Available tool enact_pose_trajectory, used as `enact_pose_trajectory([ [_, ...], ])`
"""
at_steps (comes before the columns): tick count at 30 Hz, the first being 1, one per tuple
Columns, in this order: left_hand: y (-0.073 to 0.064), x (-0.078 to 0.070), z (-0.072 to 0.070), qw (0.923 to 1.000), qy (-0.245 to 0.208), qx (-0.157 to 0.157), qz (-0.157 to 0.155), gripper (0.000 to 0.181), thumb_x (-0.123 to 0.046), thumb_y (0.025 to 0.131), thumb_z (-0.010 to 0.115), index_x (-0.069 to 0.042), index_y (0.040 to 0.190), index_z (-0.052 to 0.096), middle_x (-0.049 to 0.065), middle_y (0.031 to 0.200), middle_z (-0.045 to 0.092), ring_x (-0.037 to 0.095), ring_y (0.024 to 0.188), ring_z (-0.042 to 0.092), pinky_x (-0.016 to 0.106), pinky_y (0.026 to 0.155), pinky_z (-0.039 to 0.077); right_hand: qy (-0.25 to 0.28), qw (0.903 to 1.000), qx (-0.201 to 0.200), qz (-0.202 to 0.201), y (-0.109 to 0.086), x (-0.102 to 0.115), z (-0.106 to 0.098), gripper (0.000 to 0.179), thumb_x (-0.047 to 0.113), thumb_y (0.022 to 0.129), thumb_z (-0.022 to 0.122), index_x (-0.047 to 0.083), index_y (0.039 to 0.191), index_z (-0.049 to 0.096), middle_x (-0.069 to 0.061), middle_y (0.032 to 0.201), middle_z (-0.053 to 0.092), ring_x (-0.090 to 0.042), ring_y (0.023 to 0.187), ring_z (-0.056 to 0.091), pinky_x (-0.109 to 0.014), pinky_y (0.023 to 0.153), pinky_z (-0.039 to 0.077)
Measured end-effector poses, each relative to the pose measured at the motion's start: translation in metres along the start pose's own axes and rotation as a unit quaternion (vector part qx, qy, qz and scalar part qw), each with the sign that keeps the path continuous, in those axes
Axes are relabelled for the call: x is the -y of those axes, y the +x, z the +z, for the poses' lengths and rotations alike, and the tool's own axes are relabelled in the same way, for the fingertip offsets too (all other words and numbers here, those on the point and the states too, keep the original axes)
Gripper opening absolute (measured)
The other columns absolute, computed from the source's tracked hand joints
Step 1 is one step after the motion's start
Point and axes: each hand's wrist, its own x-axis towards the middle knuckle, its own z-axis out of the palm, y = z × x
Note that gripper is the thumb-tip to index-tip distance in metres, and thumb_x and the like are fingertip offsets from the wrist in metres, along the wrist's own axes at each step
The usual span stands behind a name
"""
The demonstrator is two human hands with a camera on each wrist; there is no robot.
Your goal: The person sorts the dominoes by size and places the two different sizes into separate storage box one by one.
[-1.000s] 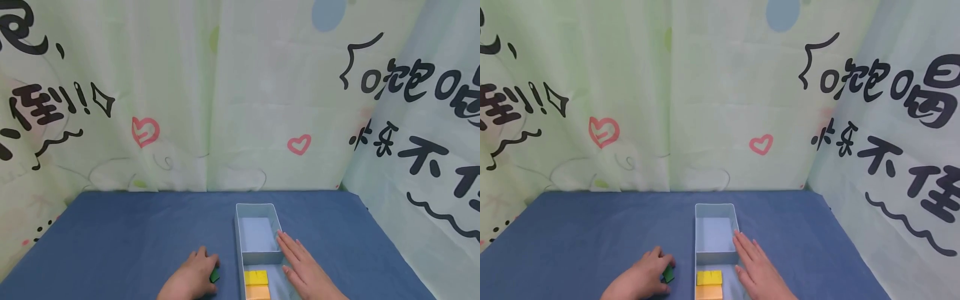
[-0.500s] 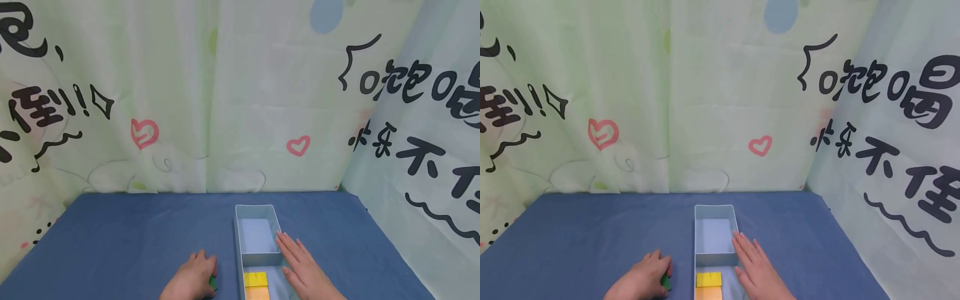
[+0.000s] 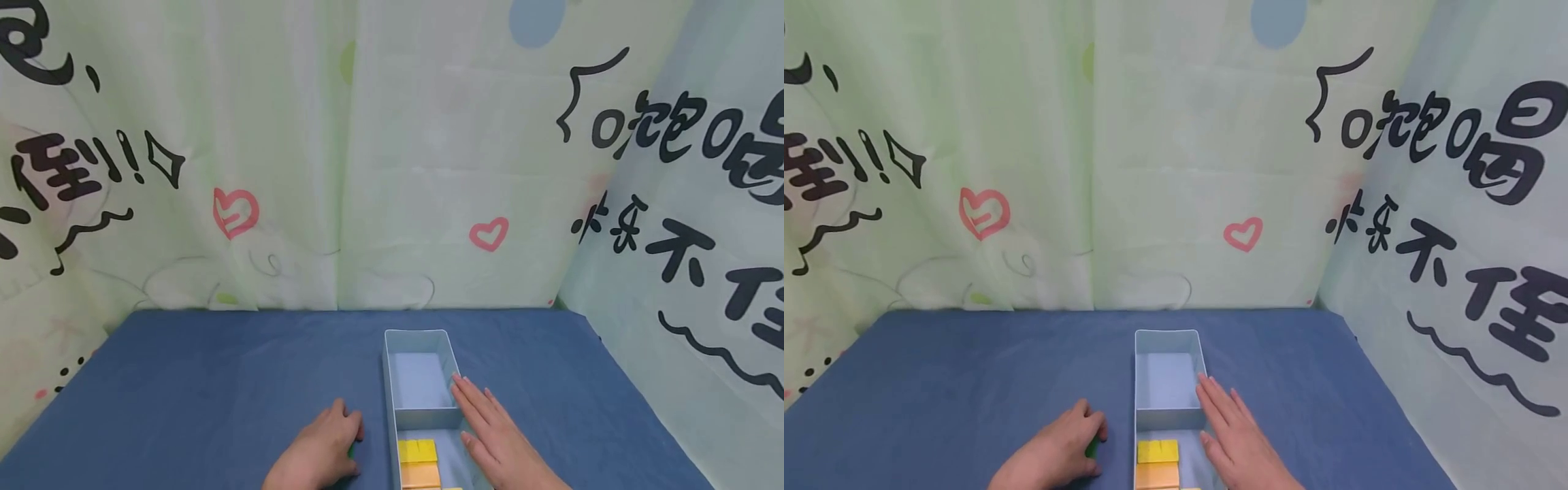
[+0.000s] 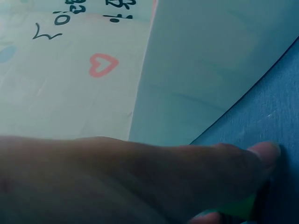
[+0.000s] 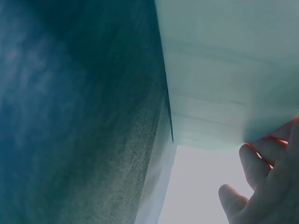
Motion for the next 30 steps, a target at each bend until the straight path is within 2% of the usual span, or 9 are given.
enact_pose_trajectory([
  [4,0.0,-0.005,0.002,0.999,0.032,-0.014,0.027,0.026,-0.009,0.072,0.072,-0.022,0.085,0.053,-0.003,0.081,0.039,0.012,0.068,0.038,0.027,0.054,0.036,0.001,0.9999,0.007,0.012,0.001,0.0,0.0,0.063,0.015,0.087,0.054,0.013,0.143,0.023,-0.006,0.146,0.029,-0.013,0.135,0.023,-0.012,0.108,-0.004],
  [9,0.002,-0.012,0.005,0.9985,0.026,0.011,0.046,0.035,0.006,0.076,0.063,-0.025,0.091,0.054,-0.005,0.082,0.039,0.01,0.068,0.037,0.024,0.053,0.036,0.008,0.9999,0.01,0.005,-0.001,-0.001,0.001,0.063,0.014,0.087,0.054,0.011,0.142,0.024,-0.008,0.145,0.03,-0.013,0.135,0.023,-0.012,0.107,-0.005],
  [13,0.004,-0.016,0.006,0.9982,0.029,0.011,0.052,0.037,0.007,0.075,0.063,-0.025,0.091,0.054,-0.006,0.083,0.04,0.009,0.069,0.036,0.024,0.055,0.036,0.001,0.9998,0.018,0.007,0.0,-0.001,0.0,0.064,0.016,0.088,0.053,0.012,0.143,0.021,-0.007,0.147,0.027,-0.011,0.136,0.019,-0.012,0.107,-0.006],
  [17,0.007,-0.017,0.008,0.9983,0.037,0.014,0.043,0.035,0.006,0.075,0.064,-0.024,0.089,0.054,-0.005,0.082,0.04,0.01,0.07,0.036,0.025,0.057,0.036,0.006,0.9997,0.021,0.01,0.001,-0.001,0.0,0.063,0.016,0.089,0.052,0.012,0.143,0.021,-0.007,0.147,0.026,-0.011,0.136,0.019,-0.012,0.107,-0.006],
  [21,0.011,-0.018,0.01,0.9984,0.027,0.045,0.022,0.035,0.005,0.073,0.066,-0.025,0.086,0.053,-0.005,0.083,0.041,0.011,0.073,0.037,0.027,0.058,0.036,0.013,0.9997,0.015,0.012,0.001,0.0,0.001,0.061,0.016,0.088,0.053,0.011,0.142,0.024,-0.007,0.146,0.028,-0.011,0.135,0.021,-0.011,0.107,-0.006],
  [23,0.013,-0.019,0.01,0.9981,0.03,0.05,0.022,0.036,0.005,0.073,0.067,-0.026,0.084,0.053,-0.005,0.083,0.042,0.011,0.073,0.037,0.027,0.059,0.036,0.007,0.9998,0.016,0.01,0.001,0.0,0.001,0.062,0.016,0.088,0.053,0.011,0.142,0.024,-0.007,0.146,0.028,-0.011,0.135,0.021,-0.011,0.107,-0.006],
  [28,0.013,-0.021,0.009,0.9979,0.041,0.035,0.036,0.037,0.006,0.072,0.066,-0.027,0.083,0.053,-0.006,0.081,0.042,0.011,0.072,0.036,0.025,0.061,0.036,0.001,0.9999,0.008,0.007,0.002,-0.001,0.001,0.063,0.016,0.088,0.053,0.013,0.143,0.022,-0.007,0.146,0.028,-0.012,0.135,0.022,-0.012,0.108,-0.005],
  [30,0.013,-0.02,0.01,0.9979,0.037,0.044,0.032,0.036,0.004,0.072,0.067,-0.027,0.083,0.053,-0.006,0.082,0.042,0.011,0.072,0.036,0.026,0.061,0.035,0.008,0.9998,0.011,0.014,0.001,-0.001,0.001,0.063,0.016,0.088,0.053,0.013,0.143,0.023,-0.006,0.146,0.028,-0.011,0.135,0.022,-0.012,0.107,-0.005],
])
